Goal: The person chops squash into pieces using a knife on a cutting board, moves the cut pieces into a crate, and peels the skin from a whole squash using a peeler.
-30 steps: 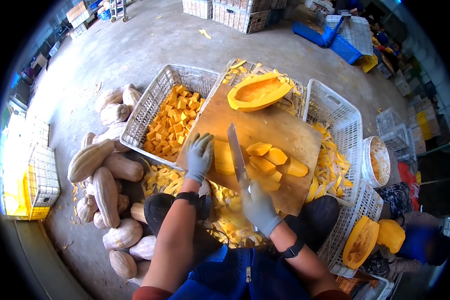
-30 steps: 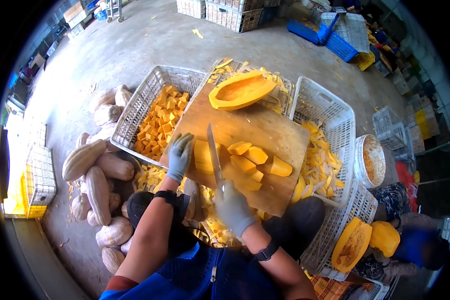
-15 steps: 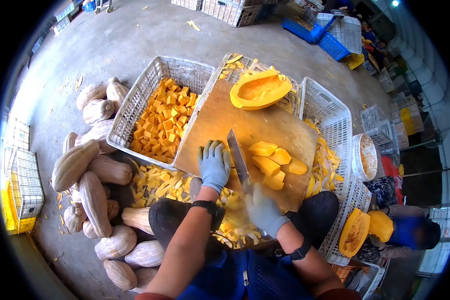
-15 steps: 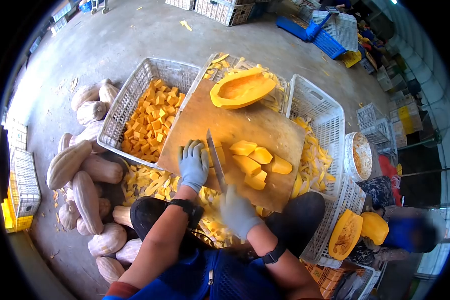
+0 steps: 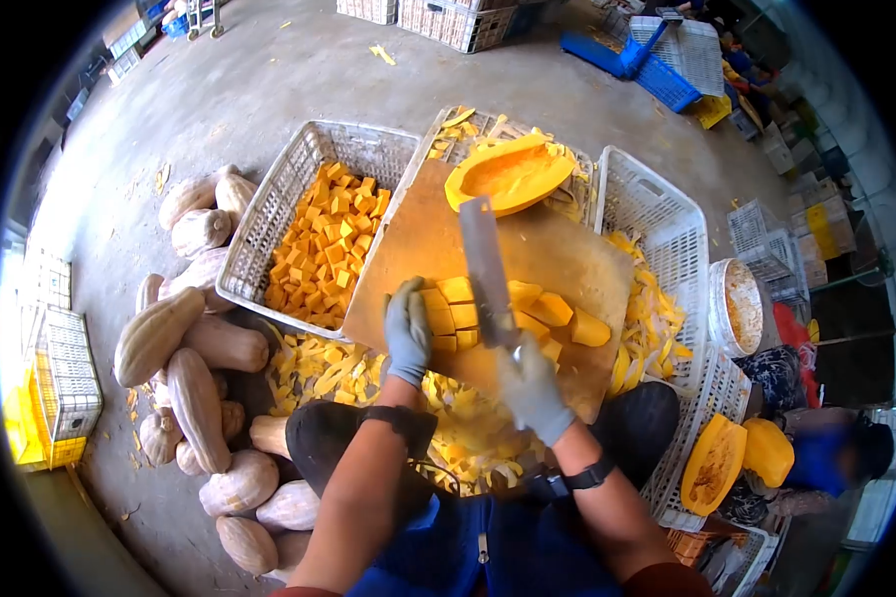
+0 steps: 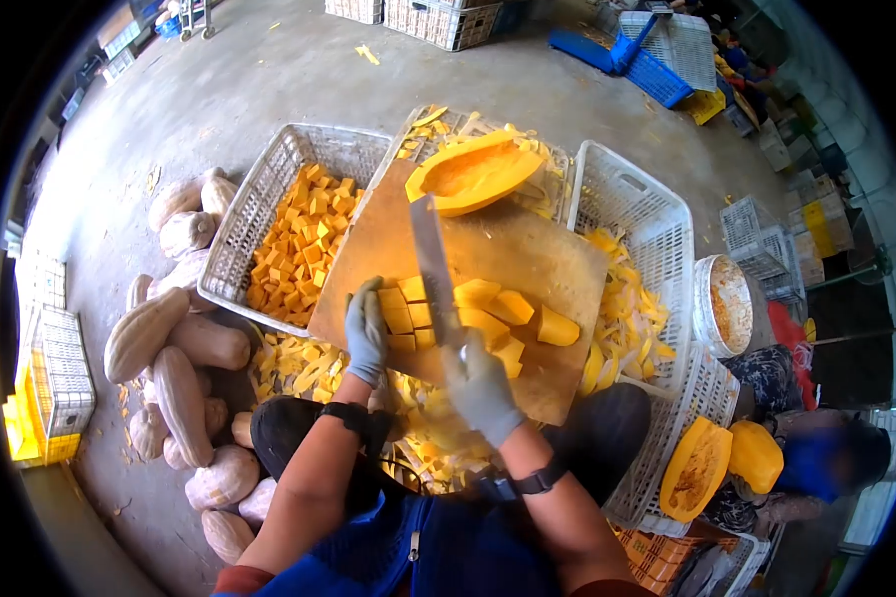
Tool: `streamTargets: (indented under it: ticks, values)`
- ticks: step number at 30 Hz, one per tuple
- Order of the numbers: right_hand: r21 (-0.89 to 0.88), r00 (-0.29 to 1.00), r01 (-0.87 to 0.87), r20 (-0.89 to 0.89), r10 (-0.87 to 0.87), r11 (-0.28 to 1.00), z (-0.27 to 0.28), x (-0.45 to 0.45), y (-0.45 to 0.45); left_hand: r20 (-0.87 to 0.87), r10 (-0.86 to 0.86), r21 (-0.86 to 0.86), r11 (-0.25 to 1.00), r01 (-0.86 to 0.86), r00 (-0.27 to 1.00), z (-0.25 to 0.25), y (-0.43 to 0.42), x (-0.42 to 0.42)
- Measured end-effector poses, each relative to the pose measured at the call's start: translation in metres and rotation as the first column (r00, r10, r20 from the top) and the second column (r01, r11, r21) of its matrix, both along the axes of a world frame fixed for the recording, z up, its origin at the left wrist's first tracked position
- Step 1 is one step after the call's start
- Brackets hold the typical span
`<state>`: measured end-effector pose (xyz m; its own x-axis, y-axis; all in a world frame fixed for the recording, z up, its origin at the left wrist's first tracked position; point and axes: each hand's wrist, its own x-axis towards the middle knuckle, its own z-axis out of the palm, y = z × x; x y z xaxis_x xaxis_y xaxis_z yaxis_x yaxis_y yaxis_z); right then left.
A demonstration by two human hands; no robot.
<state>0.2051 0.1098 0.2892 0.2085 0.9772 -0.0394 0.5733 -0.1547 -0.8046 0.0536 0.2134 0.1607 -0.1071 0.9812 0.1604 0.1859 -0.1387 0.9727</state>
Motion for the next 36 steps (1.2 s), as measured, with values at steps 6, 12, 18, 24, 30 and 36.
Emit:
streamTargets:
  ticks: [6, 12, 18, 24, 30, 36]
  values:
    - [0.012, 0.950, 0.171, -0.268, -0.162, 0.985, 0.009, 0.027, -0.015, -0.817, -0.037, 0.226, 0.898, 0.379, 0.576, 0.037, -0.018, 0.023]
    - [-0.139, 0.840, 0.268, -0.450, -0.302, 0.953, 0.030, 0.067, -0.053, -0.978, -0.137, -0.006, 0.778, 0.628, 0.160, 0.013, 0.044, -0.014]
    - [-0.206, 0.852, 0.322, -0.363, -0.377, 0.924, 0.039, 0.095, -0.088, -0.908, -0.043, 0.103, 0.942, 0.320, 0.418, 0.057, 0.070, -0.006]
    - [-0.093, 0.920, 0.290, -0.246, -0.304, 0.953, 0.011, 0.092, -0.097, -0.702, -0.534, 0.009, 0.655, 0.756, 0.471, 0.066, 0.007, 0.078]
    - [-0.155, 0.942, 0.336, 0.045, -0.333, 0.929, -0.012, 0.093, -0.099, -0.890, -0.267, 0.065, 0.728, 0.683, 0.370, 0.093, -0.003, 0.127]
    - [-0.229, 0.939, 0.312, -0.070, -0.336, 0.922, -0.014, 0.092, -0.098, -0.869, -0.382, -0.021, 0.662, 0.749, 0.313, 0.072, 0.011, 0.142]
